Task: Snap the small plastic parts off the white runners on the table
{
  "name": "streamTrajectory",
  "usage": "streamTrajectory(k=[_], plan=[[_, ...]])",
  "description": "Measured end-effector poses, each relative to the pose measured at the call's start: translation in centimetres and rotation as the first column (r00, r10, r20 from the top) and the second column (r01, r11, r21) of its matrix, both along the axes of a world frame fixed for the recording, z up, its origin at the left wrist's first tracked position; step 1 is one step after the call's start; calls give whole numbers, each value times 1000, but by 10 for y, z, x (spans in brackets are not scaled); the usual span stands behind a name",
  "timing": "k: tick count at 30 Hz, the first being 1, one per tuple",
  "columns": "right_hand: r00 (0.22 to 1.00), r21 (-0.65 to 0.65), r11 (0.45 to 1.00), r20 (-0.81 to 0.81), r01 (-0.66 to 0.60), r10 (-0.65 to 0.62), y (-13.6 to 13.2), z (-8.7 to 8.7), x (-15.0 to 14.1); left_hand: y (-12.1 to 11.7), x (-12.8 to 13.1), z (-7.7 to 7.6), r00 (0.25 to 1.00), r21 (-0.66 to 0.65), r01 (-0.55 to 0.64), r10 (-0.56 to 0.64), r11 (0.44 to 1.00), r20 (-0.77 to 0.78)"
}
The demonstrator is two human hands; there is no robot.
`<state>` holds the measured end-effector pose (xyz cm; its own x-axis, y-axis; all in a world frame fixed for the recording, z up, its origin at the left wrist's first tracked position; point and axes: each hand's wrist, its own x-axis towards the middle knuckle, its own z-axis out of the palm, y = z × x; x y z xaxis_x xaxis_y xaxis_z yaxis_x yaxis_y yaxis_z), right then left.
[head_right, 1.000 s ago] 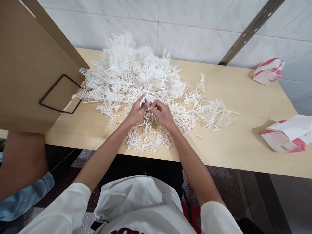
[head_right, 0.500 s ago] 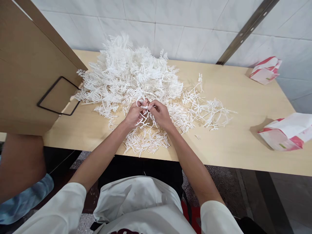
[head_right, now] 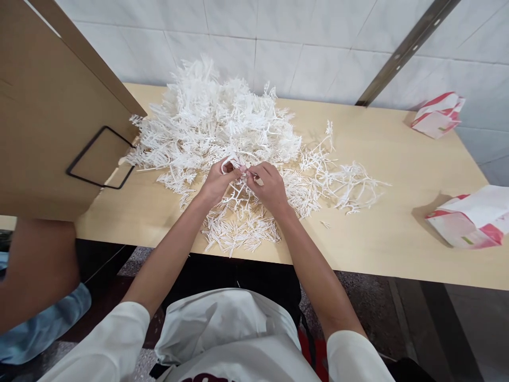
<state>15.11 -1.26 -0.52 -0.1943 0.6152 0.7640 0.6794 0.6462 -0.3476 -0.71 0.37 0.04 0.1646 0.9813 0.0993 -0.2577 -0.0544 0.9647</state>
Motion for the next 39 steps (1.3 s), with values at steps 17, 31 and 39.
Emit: streamTrajectory(k=[17, 31, 39], plan=[[982, -339, 931, -168, -137, 83, -1, 4, 1, -9, -2, 6, 916, 350, -90, 215, 932, -339], [889, -415, 875, -456, -250, 38, -5, 3, -11, -8, -2, 8, 957, 272, -62, 134, 960, -256], [829, -366, 910, -557, -197, -44, -10, 4, -16, -10, 6, 5, 988, 180, -117, 133, 977, -82]])
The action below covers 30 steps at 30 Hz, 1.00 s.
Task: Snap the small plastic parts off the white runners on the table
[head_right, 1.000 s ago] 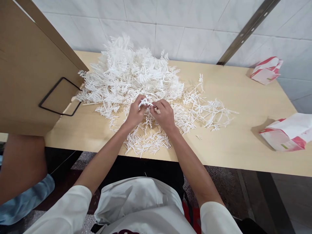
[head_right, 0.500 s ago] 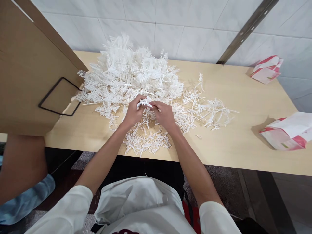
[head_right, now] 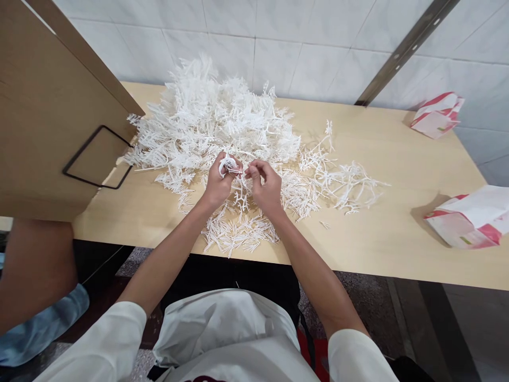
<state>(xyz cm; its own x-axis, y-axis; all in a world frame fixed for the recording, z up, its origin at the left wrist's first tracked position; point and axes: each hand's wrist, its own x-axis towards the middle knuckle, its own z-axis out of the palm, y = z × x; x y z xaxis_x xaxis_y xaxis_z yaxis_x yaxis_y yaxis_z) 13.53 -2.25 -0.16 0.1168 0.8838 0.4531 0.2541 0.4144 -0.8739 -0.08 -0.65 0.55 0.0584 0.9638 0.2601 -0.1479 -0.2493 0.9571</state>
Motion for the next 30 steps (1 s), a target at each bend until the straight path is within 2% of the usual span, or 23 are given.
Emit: streamTrajectory(k=[2, 5, 8, 13, 18, 21, 24, 28, 30], plan=[[998, -7, 1000, -62, 4, -4, 4, 1, 5, 0, 1, 1, 1000, -42, -21, 22, 999, 18], [999, -20, 1000, -42, 12, -13, 10, 1, 12, 0, 1, 1, 998, -47, -55, 55, 997, -6], [996, 25, 1000, 88, -2, 0, 10, 4, 14, 0, 0, 0, 998, -32, -64, 64, 997, -18], [944, 123, 986, 322, -113, 69, 3, 9, 10, 2, -2, -2, 997, -58, -79, 77, 995, -25], [894, 223, 974, 443, -32, -73, 6, 2, 13, 2, -3, 0, 998, -70, -46, 44, 997, -36], [882, 279, 960, 455, -15, -118, 7, -3, 14, 0, -4, 3, 997, -31, 27, -29, 999, -72], [905, 252, 968, 408, 17, -122, 5, -4, 12, -2, -4, 5, 994, -12, 80, -81, 997, -75], [940, 150, 987, 324, 59, -106, 2, -4, 6, -3, -4, 6, 998, -2, 46, -46, 999, -45], [942, 150, 985, 309, 89, -133, 2, -5, 4, -2, -4, 5, 997, 13, 15, -14, 1000, -77]])
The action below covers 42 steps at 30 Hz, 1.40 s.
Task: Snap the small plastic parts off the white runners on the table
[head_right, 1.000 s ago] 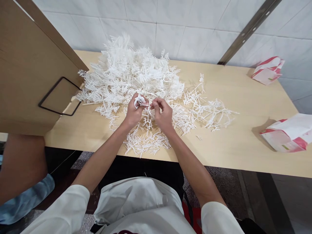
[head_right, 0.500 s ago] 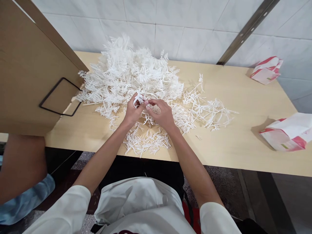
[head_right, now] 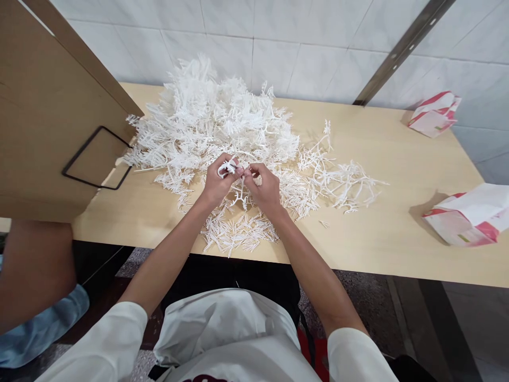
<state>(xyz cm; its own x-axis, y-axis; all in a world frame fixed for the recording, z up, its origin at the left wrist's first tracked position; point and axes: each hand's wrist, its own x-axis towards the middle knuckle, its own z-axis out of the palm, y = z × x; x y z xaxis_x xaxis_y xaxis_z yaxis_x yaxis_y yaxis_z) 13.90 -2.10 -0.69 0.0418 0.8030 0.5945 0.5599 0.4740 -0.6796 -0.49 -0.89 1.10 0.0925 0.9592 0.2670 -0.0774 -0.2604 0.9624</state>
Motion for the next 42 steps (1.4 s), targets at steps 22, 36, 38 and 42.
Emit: streamTrajectory(k=[22, 36, 38, 42], plan=[[982, -61, 985, -115, -159, 151, 1, 1, -1, 11, 3, -17, 989, -46, 138, -136, 989, 57], [819, -149, 969, -569, -199, 81, 13, 7, 9, 6, 1, 8, 906, -316, 74, 69, 946, 418], [875, -191, 970, -482, -147, 38, 11, 8, 9, 6, 2, 7, 908, -315, 100, 43, 944, 417], [948, -185, 982, -316, -34, -27, 6, 9, 6, 6, 3, 0, 925, -255, 107, -2, 961, 381]])
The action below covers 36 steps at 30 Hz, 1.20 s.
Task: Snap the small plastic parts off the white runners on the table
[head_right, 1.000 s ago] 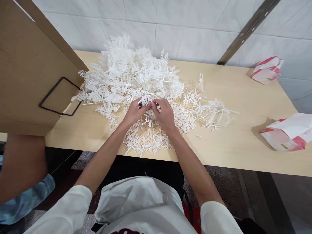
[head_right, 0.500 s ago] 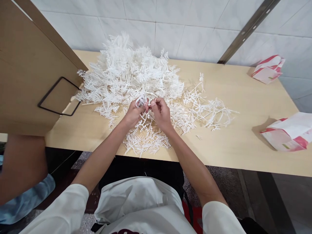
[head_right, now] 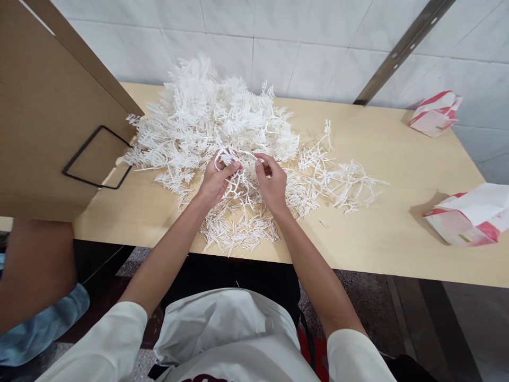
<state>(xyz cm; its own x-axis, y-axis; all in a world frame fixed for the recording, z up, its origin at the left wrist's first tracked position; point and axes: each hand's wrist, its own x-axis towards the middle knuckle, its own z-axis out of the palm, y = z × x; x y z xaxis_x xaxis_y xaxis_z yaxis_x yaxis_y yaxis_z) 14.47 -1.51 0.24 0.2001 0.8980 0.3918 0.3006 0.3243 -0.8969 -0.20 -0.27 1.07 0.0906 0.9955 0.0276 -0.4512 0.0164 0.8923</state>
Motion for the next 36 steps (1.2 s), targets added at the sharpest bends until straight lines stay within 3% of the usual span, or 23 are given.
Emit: streamTrajectory(k=[3, 7, 11, 16, 19, 24, 29, 36], plan=[[993, 115, 993, 107, 30, -42, -3, 2, -2, 0, 0, -7, 995, 48, 71, -68, 996, -73], [965, 236, 970, 263, -62, -2, -4, 2, -2, 2, 1, -15, 964, 61, 200, -185, 978, -193], [931, 276, 958, 365, -82, -26, 1, -2, 1, 2, 4, -14, 933, 110, 274, -236, 955, -273], [874, 265, 960, 484, -86, -56, 4, -8, 5, -2, 5, -9, 919, 121, 260, -207, 958, -335], [923, 217, 974, 383, -68, -21, 0, -6, 3, -1, 6, -9, 932, 101, 222, -181, 970, -313], [990, 40, 992, 67, -123, 121, -3, 1, 1, 2, 4, -9, 972, 92, 96, -74, 991, -221], [952, -65, 967, -200, -248, 231, 2, 1, 5, 1, 2, -4, 980, 82, 140, -127, 987, -152], [907, -68, 929, -256, -363, 335, 6, -3, 5, -2, 0, -1, 978, 105, 161, -145, 981, -149]])
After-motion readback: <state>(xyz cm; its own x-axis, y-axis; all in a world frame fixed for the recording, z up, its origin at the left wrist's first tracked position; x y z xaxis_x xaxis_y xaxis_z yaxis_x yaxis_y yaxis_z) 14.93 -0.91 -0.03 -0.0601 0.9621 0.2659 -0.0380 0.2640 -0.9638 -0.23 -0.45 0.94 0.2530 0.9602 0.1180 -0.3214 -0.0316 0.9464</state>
